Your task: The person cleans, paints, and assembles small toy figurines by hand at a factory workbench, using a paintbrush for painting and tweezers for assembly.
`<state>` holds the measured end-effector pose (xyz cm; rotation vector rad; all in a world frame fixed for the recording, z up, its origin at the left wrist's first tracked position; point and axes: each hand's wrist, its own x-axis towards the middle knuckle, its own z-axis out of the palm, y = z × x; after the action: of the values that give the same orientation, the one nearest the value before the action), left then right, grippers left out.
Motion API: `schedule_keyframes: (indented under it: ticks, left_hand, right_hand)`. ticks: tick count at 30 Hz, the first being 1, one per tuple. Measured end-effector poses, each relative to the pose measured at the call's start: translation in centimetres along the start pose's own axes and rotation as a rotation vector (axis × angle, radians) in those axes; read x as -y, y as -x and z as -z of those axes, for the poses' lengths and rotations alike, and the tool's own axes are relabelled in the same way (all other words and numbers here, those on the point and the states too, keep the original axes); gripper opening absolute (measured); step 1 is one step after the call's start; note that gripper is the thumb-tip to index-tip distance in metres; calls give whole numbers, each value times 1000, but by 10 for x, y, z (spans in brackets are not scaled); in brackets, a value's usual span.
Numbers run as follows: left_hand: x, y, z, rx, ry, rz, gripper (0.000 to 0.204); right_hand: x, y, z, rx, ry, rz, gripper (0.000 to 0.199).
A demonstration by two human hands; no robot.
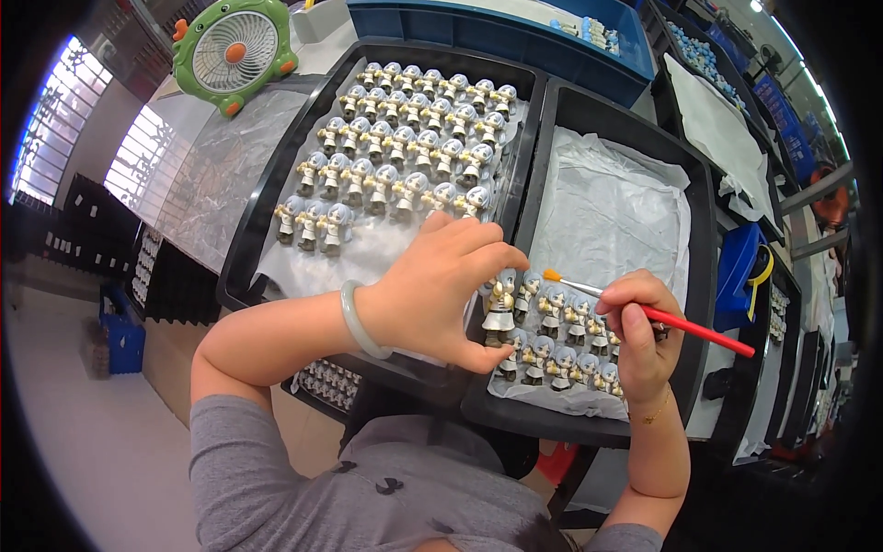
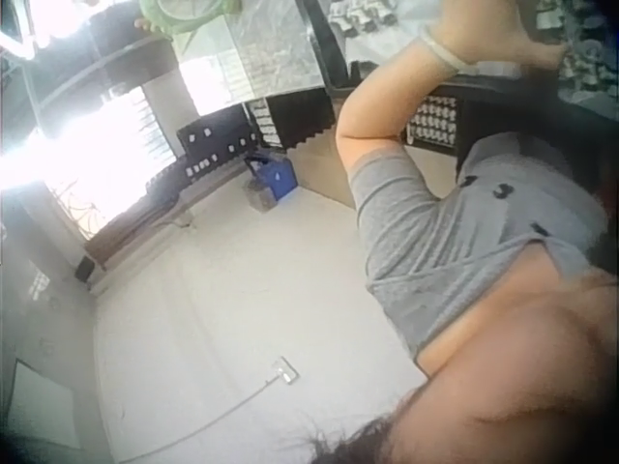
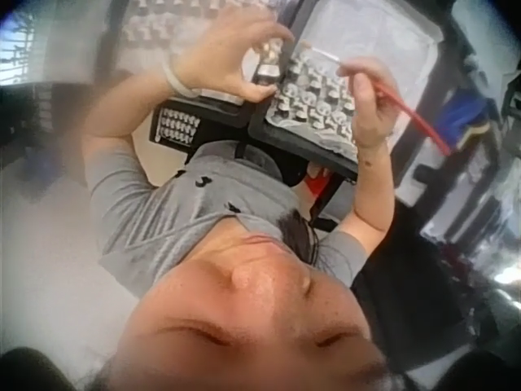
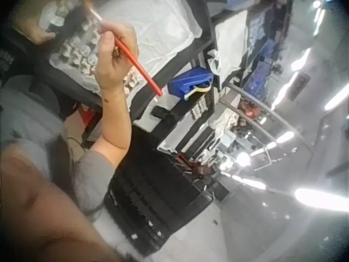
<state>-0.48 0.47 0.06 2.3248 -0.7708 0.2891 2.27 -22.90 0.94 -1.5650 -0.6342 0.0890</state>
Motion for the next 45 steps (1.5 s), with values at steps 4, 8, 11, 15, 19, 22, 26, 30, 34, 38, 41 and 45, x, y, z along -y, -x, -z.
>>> schedule_keyframes:
  ticks: [4,8,11,15,19,22,26,30,34,38,41,45]
  left_hand:
    - [0,1,-3,-17,4,7,60]
    - [2,1,-3,-61,-28,-10,58]
    - [2,3,-5,-40,-40,30,56]
    - [10,3,-2,22,-7,116,53]
    - [31,-11,43,-88,414,347,50]
    - [52,6,75,-57,409,372,54]
    - [75,43,66,237,26,451,57]
    - [81,67,54,299,-152,297,58]
    - [86,71,54,344,-307,230,60]
    - [77,66,55,356,-419,222,67]
    - [56,39,48,305,-399,209,64]
    - [8,-28,1,226,-161,-99,38]
  right_hand:
    - [2,-6,-13,159,142,117,13]
    - [-5,0,4,66,134,5,15]
    - [11,-3,-11,128,241,276,14]
    - [3,-7,-12,174,422,242,11]
    - [-1,-5,25,-232,255,24,16]
    - [-7,-10,30,-315,139,-19,17]
    - [-6,-6,25,-268,170,16,17]
    - [0,-3,22,-215,188,34,16]
    - [1,-4,26,-218,173,31,16]
    - [3,-10,27,-232,128,63,16]
    - [2,-17,30,-264,110,69,16]
    - [0,-13,40,-286,83,91,16]
